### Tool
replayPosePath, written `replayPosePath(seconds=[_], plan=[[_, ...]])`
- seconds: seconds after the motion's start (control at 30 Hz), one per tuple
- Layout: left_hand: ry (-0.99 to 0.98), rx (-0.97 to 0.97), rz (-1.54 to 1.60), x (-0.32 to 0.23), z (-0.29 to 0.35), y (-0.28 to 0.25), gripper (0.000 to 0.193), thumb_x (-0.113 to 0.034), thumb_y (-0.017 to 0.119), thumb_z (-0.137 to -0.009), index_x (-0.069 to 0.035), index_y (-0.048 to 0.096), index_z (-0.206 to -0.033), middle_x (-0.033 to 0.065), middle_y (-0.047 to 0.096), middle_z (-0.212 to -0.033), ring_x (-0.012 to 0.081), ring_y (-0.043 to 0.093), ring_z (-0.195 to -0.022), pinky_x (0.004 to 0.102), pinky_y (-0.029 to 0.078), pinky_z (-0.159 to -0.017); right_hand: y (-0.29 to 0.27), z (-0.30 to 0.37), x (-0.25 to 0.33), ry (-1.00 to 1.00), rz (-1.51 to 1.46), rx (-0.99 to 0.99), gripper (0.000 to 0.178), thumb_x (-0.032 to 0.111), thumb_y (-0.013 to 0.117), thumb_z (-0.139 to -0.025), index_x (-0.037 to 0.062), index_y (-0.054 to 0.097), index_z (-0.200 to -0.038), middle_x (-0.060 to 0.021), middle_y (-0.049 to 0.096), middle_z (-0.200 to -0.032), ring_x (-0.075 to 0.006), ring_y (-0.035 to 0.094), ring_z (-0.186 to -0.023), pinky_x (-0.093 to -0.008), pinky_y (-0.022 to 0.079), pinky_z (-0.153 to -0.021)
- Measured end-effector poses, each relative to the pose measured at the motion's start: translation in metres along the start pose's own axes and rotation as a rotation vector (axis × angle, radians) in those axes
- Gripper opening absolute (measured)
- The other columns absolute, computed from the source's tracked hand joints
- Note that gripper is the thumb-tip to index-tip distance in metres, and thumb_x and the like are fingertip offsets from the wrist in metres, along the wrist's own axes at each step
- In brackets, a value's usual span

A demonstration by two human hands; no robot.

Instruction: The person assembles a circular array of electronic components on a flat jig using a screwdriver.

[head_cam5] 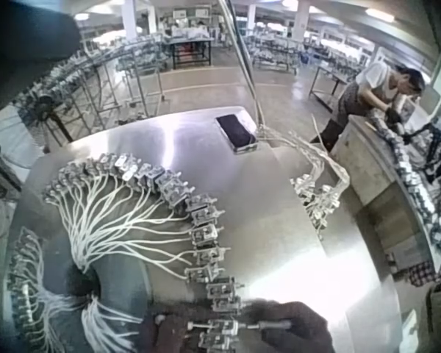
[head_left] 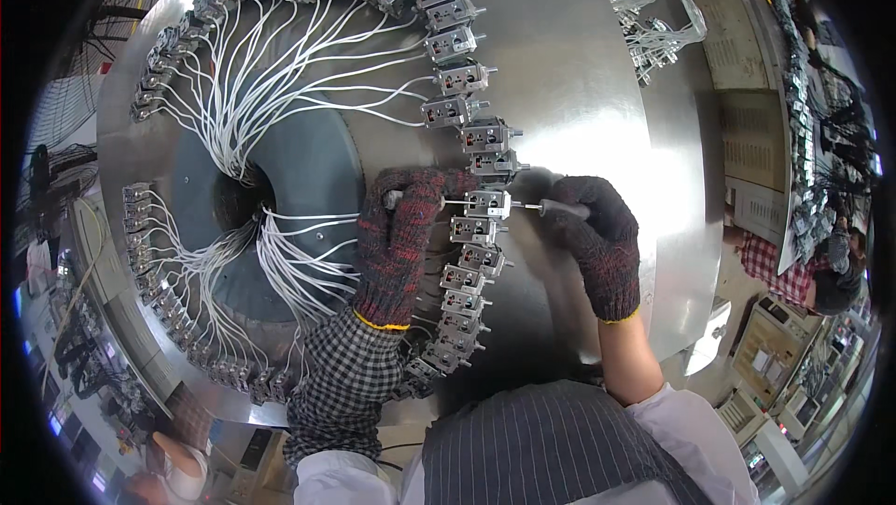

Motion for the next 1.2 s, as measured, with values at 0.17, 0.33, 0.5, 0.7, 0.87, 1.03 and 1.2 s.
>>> replayPosePath(seconds=[0.17,0.33,0.5,0.7,0.87,1.03,1.2], plan=[[-0.157,-0.059,0.064,-0.012,0.000,0.011,0.029,-0.026,0.058,-0.095,-0.003,0.057,-0.113,0.0108,0.061,-0.109,0.0162,0.060,-0.090,0.0302,0.051,-0.085,-0.006,-0.001,0.006,0.377,-0.051,0.058,0.020,0.008,0.066,-0.084,0.0028,0.062,-0.103,-0.0039,0.063,-0.091,-0.0086,0.056,-0.076,-0.0217,0.046,-0.065],[-0.181,-0.097,0.038,-0.012,0.000,0.005,0.027,-0.024,0.057,-0.096,-0.001,0.056,-0.110,0.0098,0.063,-0.100,0.0178,0.061,-0.090,0.0317,0.052,-0.082,-0.002,0.001,0.005,0.193,-0.056,0.042,0.018,0.005,0.067,-0.084,0.0023,0.063,-0.101,-0.0044,0.063,-0.094,-0.0104,0.057,-0.082,-0.0225,0.048,-0.069],[-0.158,-0.158,0.013,-0.006,-0.001,0.007,0.029,-0.027,0.059,-0.095,-0.003,0.058,-0.111,0.0070,0.061,-0.098,0.0163,0.059,-0.087,0.0296,0.052,-0.077,-0.006,0.001,-0.001,0.126,-0.054,0.061,0.020,0.000,0.067,-0.083,0.0019,0.063,-0.102,-0.0054,0.062,-0.100,-0.0132,0.058,-0.091,-0.0257,0.049,-0.078],[-0.131,-0.099,0.163,-0.005,-0.001,0.006,0.027,-0.024,0.059,-0.095,-0.002,0.059,-0.110,0.0078,0.063,-0.099,0.0162,0.060,-0.085,0.0294,0.052,-0.077,-0.005,0.002,-0.001,0.133,-0.085,0.056,0.024,-0.004,0.068,-0.079,0.0016,0.063,-0.102,-0.0068,0.062,-0.103,-0.0156,0.058,-0.094,-0.0285,0.048,-0.086],[-0.102,-0.118,0.107,-0.008,0.000,0.005,0.026,-0.021,0.060,-0.094,0.000,0.059,-0.108,0.0089,0.064,-0.095,0.0187,0.062,-0.087,0.0330,0.053,-0.078,-0.006,0.001,-0.009,-0.084,0.008,0.077,0.025,0.002,0.072,-0.079,0.0027,0.062,-0.102,-0.0055,0.062,-0.097,-0.0143,0.059,-0.087,-0.0273,0.049,-0.076],[-0.116,-0.080,0.121,-0.010,-0.002,0.007,0.027,-0.023,0.056,-0.096,0.001,0.058,-0.108,0.0103,0.065,-0.095,0.0195,0.063,-0.089,0.0341,0.052,-0.082,-0.004,0.000,0.014,0.352,-0.110,0.068,0.024,0.003,0.071,-0.080,0.0020,0.063,-0.102,-0.0059,0.063,-0.096,-0.0143,0.060,-0.087,-0.0280,0.050,-0.079],[-0.093,-0.043,0.057,-0.015,-0.002,0.009,0.028,-0.025,0.053,-0.098,0.002,0.057,-0.107,0.0108,0.065,-0.097,0.0202,0.065,-0.091,0.0337,0.051,-0.085,-0.007,0.001,0.001,0.159,-0.045,0.064,0.024,0.001,0.070,-0.079,0.0016,0.063,-0.102,-0.0063,0.063,-0.097,-0.0142,0.060,-0.090,-0.0287,0.050,-0.081]])
Point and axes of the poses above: each hand's wrist, its own z-axis away from the middle knuckle, its own y-axis out of the palm, x = y × z, the point moved 1 cm from there along -z, towards the middle knuckle
